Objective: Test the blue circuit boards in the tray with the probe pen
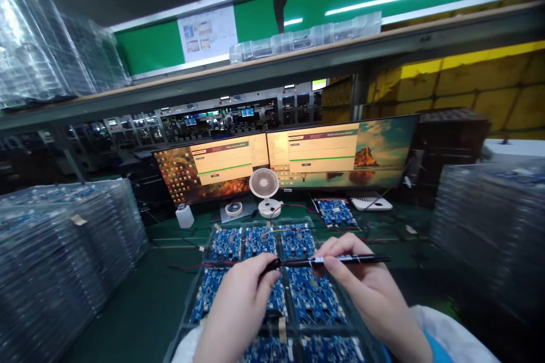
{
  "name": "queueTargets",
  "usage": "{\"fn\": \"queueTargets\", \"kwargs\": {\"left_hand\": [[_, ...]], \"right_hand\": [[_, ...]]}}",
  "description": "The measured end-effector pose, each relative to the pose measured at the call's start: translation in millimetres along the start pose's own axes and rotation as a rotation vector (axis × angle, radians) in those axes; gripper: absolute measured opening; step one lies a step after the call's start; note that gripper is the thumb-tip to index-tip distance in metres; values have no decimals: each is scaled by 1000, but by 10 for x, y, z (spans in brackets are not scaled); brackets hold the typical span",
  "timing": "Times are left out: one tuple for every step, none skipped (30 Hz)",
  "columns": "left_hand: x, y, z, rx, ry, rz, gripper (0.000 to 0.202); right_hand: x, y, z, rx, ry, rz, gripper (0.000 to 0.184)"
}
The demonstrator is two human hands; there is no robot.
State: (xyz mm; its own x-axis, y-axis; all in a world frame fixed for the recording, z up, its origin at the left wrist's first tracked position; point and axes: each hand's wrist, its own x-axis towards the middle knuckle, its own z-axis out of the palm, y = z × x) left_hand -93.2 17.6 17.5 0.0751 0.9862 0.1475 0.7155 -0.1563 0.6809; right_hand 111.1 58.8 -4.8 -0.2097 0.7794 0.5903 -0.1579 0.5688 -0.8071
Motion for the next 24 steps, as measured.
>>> {"fn": "queueTargets", "kwargs": {"left_hand": [[-11, 34, 5, 3, -23, 14, 27], [-26, 72, 8, 4, -54, 28, 26], [-44, 110, 9, 1, -93, 43, 24], [-64, 148, 10, -7, -135, 58, 23], [-87, 182, 11, -17, -175, 72, 22], [-109, 211, 12, -27, -208, 85, 23], [-129, 234, 15, -38, -232, 97, 23], [-145, 249, 19, -49, -248, 107, 23], [-158, 257, 24, -60, -257, 115, 23], [-166, 261, 29, -68, -259, 121, 23], [-170, 260, 34, -77, -259, 126, 23], [-172, 259, 37, -84, -256, 129, 23], [-172, 257, 39, -91, -257, 132, 23], [-171, 257, 39, -98, -257, 135, 23], [-171, 260, 37, -105, -260, 139, 23], [-173, 267, 36, -111, -261, 143, 22], [-176, 278, 35, -112, -262, 146, 22], [-180, 291, 36, -106, -264, 152, 21], [-186, 307, 41, -95, -267, 164, 20], [-194, 324, 50, -81, -272, 180, 19], [-202, 341, 63, -65, -277, 202, 19], [-212, 355, 79, -50, -275, 226, 18], [-225, 365, 95, -37, -272, 251, 18], [-240, 371, 110, -28, -265, 269, 19]], "right_hand": [[-22, -8, -10, 20, 8, 2, 15], [-48, -24, -21, 43, 16, 8, 16], [-75, -45, -35, 72, 23, 20, 17], [-102, -70, -51, 106, 35, 43, 18], [-128, -98, -68, 143, 49, 66, 19], [-151, -126, -87, 176, 62, 91, 20], [-171, -154, -104, 204, 72, 113, 21], [-188, -180, -118, 227, 79, 130, 21], [-203, -204, -129, 243, 82, 140, 21], [-216, -225, -136, 256, 82, 147, 20], [-229, -244, -139, 267, 85, 152, 19], [-241, -260, -139, 278, 95, 156, 19], [-253, -273, -137, 286, 105, 156, 19], [-265, -284, -133, 290, 111, 156, 18], [-277, -293, -130, 293, 116, 151, 18], [-289, -301, -126, 291, 120, 145, 18], [-299, -308, -123, 282, 122, 141, 18], [-309, -315, -120, 266, 122, 138, 18], [-318, -322, -117, 243, 113, 134, 18], [-327, -330, -115, 206, 91, 133, 18], [-337, -338, -112, 160, 59, 129, 18], [-349, -347, -110, 111, 25, 117, 18], [-364, -357, -108, 68, -6, 100, 17], [-383, -369, -105, 39, -28, 75, 16]]}}
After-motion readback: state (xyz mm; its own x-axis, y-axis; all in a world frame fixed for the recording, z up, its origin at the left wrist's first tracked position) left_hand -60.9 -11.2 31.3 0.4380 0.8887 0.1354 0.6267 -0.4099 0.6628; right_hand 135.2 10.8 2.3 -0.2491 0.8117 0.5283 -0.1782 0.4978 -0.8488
